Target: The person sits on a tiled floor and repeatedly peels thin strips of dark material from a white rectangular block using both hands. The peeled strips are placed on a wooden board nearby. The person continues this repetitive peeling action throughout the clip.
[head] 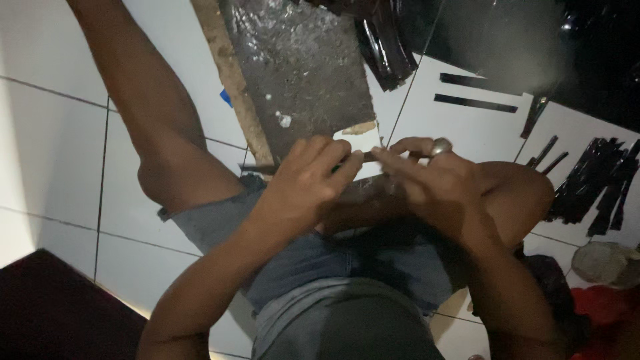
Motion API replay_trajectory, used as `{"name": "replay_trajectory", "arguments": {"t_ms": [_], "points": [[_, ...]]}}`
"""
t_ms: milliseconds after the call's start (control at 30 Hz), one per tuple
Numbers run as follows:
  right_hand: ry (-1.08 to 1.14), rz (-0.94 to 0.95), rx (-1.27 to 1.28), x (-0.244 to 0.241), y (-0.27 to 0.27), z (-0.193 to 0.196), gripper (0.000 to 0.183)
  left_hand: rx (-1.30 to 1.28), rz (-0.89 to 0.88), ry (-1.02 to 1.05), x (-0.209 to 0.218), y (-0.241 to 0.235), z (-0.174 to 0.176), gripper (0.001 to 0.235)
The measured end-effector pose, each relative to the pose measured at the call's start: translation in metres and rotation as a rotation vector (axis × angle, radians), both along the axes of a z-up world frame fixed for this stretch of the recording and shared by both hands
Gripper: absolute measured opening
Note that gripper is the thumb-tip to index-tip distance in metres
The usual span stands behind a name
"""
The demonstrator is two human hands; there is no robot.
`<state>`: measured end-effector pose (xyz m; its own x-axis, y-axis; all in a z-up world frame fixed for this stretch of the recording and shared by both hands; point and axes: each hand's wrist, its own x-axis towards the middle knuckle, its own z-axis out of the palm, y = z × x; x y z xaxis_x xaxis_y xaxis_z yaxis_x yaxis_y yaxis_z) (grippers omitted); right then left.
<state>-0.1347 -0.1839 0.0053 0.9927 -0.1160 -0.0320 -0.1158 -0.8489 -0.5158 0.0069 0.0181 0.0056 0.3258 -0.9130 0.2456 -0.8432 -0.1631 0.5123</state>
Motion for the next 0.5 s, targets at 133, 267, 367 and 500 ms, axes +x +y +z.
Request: {"name": "replay_trajectory", "arguments": {"t_ms": [133, 267, 367, 500], "points": [[-0.120, -0.397, 0.519, 0.001, 0.010, -0.019, 0.019, 0.004, 0.083, 0.076, -0.011, -0.011, 0.004, 0.042], [-0.088, -0.637, 0.811, 0.019, 0.030, -0.046, 0.012, -0.034, 0.129, 0.164, -0.016, -0.027, 0.003, 0.049], [-0.083, -0.666, 0.900, 0.023, 0.031, -0.051, 0.014, -0.011, 0.148, 0.225, -0.012, -0.028, 0.004, 0.046], [-0.032, -0.701, 1.112, 0.023, 0.025, -0.043, 0.017, 0.037, 0.085, 0.180, 0.002, -0.007, 0.007, 0.041]]}}
